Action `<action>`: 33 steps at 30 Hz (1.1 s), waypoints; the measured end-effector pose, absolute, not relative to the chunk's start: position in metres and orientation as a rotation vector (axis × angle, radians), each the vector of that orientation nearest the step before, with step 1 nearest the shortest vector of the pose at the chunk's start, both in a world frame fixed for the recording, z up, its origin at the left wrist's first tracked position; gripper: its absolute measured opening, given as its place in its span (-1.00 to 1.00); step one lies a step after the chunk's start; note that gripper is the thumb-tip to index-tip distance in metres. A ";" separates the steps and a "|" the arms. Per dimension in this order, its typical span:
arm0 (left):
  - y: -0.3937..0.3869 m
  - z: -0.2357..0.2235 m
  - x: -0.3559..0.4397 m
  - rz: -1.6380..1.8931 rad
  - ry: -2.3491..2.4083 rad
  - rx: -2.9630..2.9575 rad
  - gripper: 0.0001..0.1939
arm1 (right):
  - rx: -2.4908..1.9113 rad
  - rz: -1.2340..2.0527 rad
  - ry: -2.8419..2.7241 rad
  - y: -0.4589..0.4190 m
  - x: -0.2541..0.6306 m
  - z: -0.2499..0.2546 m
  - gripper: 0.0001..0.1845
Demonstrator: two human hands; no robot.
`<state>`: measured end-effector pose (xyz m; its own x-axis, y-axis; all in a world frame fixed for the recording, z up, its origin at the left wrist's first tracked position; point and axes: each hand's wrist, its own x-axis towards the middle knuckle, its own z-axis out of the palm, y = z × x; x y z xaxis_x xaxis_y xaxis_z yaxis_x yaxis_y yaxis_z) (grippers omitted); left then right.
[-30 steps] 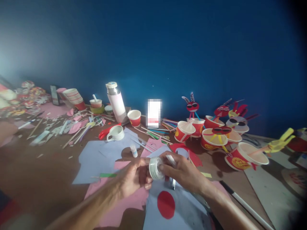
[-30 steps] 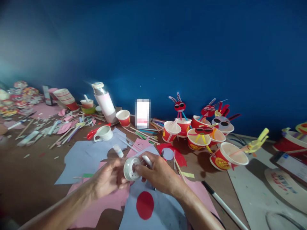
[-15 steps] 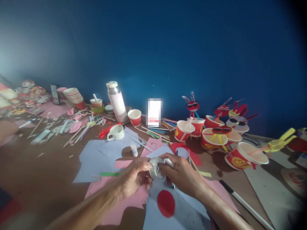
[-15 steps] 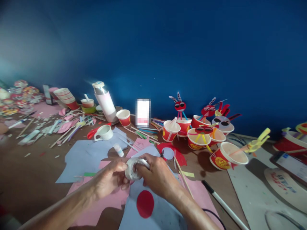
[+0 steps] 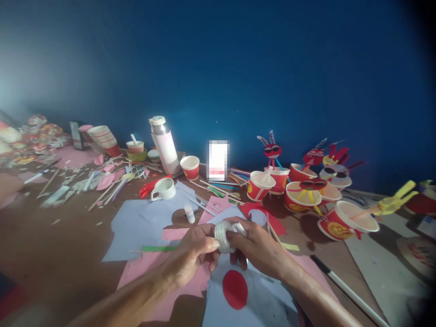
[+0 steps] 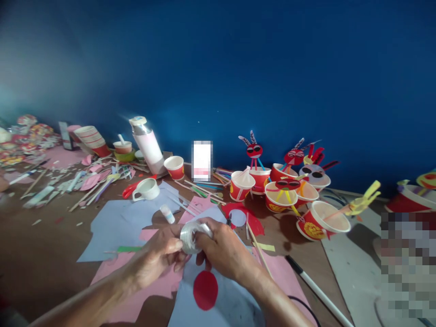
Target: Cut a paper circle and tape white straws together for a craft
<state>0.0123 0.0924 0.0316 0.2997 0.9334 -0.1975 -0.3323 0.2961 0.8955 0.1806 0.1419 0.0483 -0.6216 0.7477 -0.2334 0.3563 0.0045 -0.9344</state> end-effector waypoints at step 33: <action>0.093 0.031 0.008 1.008 0.877 0.552 -0.76 | -1.146 1.642 -1.974 0.144 0.179 0.048 -0.84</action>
<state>0.0079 0.0927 0.0307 0.2530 0.8944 -0.3688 -0.4890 0.4471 0.7490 0.1792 0.1438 0.0478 -0.6227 0.7461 -0.2360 0.3678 0.0128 -0.9298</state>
